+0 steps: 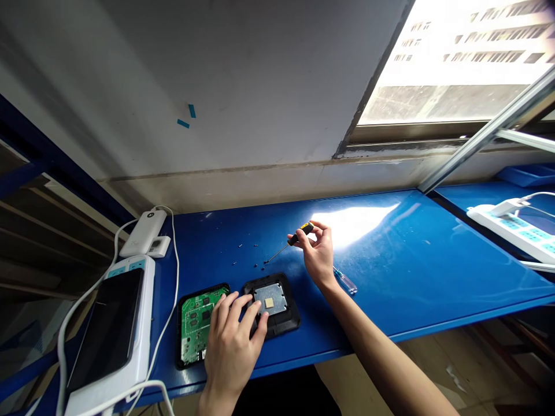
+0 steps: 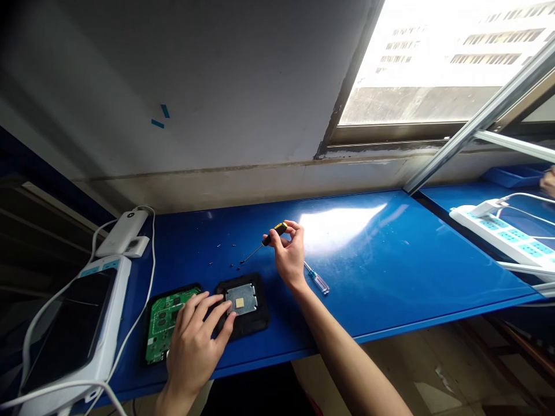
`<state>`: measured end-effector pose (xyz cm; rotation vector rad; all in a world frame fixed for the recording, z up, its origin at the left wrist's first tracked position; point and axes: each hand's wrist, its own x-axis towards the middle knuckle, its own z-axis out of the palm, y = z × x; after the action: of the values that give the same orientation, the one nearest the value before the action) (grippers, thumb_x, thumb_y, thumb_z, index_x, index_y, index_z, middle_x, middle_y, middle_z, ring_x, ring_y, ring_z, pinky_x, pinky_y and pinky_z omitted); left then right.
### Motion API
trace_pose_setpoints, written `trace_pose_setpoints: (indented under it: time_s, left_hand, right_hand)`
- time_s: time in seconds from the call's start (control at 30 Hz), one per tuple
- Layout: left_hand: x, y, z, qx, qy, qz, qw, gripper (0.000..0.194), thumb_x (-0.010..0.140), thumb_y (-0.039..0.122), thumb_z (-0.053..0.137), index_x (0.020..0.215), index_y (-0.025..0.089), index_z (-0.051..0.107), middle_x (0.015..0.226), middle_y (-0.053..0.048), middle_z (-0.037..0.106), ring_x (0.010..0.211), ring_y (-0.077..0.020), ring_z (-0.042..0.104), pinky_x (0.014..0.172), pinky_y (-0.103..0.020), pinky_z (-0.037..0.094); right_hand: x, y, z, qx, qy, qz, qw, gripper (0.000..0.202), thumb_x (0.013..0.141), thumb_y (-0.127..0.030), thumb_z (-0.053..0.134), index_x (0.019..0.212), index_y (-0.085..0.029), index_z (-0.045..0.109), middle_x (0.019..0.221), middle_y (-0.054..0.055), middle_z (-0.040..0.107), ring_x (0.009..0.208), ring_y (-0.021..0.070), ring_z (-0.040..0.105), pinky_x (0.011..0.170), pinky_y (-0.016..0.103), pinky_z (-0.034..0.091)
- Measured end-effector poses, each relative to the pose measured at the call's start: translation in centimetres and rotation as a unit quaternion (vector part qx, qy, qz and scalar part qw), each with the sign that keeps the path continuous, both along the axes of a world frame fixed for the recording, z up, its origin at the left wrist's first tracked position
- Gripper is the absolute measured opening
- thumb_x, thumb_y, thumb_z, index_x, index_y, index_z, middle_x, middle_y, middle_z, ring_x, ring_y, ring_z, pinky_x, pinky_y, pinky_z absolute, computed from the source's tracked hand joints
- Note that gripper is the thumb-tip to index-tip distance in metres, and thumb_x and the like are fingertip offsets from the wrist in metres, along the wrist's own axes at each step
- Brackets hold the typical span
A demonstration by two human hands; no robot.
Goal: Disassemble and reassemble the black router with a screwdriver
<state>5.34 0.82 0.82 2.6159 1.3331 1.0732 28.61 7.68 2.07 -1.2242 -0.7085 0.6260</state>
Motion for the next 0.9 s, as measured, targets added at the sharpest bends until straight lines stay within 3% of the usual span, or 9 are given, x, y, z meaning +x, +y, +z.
trace_pose_setpoints:
  time_s: [0.3,0.53,0.9]
  left_hand:
    - [-0.05,-0.05,0.00,-0.001,0.003,-0.004,1.000,0.015,0.097,0.027,0.062,0.103,0.021,0.075,0.104,-0.007,0.075,0.111,-0.0319,0.062,0.100,-0.052,0.051]
    - [-0.05,0.02,0.02,0.000,0.006,-0.003,1.000,0.016,0.098,0.028,0.060,0.102,0.022,0.075,0.104,-0.007,0.076,0.111,-0.0315,0.063,0.099,-0.052,0.051]
    - [-0.19,0.10,-0.04,-0.002,0.018,-0.010,1.000,0.016,0.098,0.029,0.062,0.104,0.021,0.073,0.105,-0.008,0.075,0.111,-0.0321,0.062,0.099,-0.052,0.051]
  right_hand:
    - [0.08,-0.02,-0.09,0.010,0.001,-0.001,1.000,0.053,0.079,-0.050,0.080,0.113,-0.027,0.045,0.102,-0.002,0.057,0.067,0.0146,0.075,0.072,0.033,0.066]
    - [0.71,0.03,-0.14,-0.021,0.011,-0.007,1.000,0.054,0.079,-0.054,0.076,0.117,-0.025,0.051,0.094,-0.004,0.060,0.057,0.0108,0.068,0.061,0.029,0.061]
    - [0.50,0.18,-0.56,-0.057,0.015,0.047,0.997,0.054,0.077,-0.057,0.077,0.114,-0.025,0.055,0.086,-0.005,0.062,0.059,0.0137,0.068,0.058,0.029,0.057]
